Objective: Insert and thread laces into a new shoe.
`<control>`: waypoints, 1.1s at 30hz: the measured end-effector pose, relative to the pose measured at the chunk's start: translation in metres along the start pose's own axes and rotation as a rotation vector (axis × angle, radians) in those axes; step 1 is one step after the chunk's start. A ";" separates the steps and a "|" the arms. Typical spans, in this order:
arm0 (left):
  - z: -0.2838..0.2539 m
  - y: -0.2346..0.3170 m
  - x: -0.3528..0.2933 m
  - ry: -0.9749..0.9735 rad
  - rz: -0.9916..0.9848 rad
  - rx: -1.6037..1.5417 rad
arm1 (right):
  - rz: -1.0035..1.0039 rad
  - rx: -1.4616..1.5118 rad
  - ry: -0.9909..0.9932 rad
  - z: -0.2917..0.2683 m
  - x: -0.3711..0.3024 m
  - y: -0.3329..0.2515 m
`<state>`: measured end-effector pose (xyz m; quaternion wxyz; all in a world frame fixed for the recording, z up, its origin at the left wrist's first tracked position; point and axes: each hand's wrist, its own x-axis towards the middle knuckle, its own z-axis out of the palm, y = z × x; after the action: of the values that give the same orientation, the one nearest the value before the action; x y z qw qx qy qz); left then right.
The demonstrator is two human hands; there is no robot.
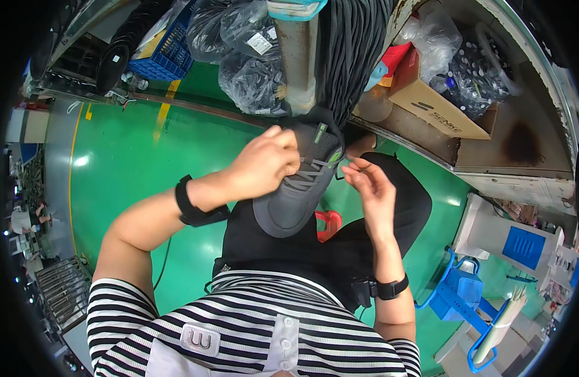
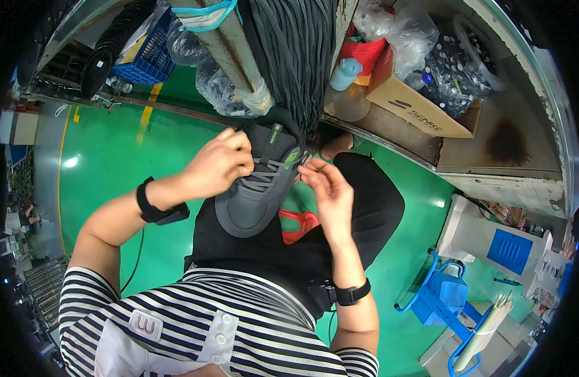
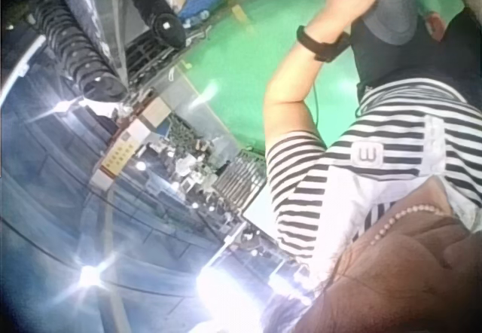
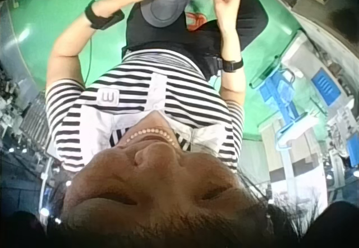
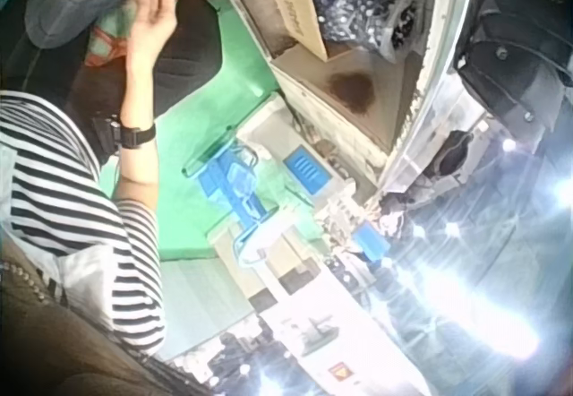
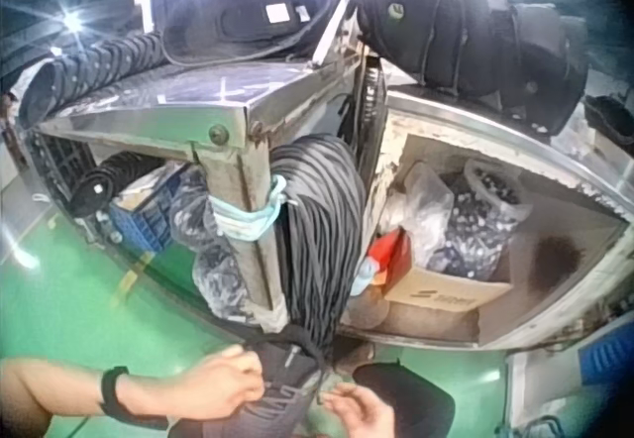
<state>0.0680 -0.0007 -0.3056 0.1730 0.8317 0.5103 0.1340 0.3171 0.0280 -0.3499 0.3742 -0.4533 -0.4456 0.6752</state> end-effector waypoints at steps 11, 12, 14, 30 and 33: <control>0.029 0.005 -0.041 0.085 -0.613 -0.562 | 0.080 -0.137 0.408 -0.157 -0.028 -0.014; 0.035 0.003 -0.040 0.145 -0.657 -0.744 | 0.118 -0.163 0.612 -0.199 -0.039 -0.005; 0.035 0.003 -0.041 0.205 -0.648 -1.037 | 0.191 -0.101 0.779 -0.270 -0.077 0.022; 0.017 0.003 -0.023 0.316 -0.142 -0.442 | -0.101 -0.291 -0.007 0.028 0.010 -0.001; 0.020 -0.003 -0.018 0.219 -0.053 -0.161 | 0.028 -0.245 0.009 0.016 0.000 0.000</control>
<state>0.0661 -0.0187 -0.3257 0.1859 0.7818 0.5355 0.2597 0.3013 0.0240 -0.3471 0.3086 -0.5047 -0.5169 0.6188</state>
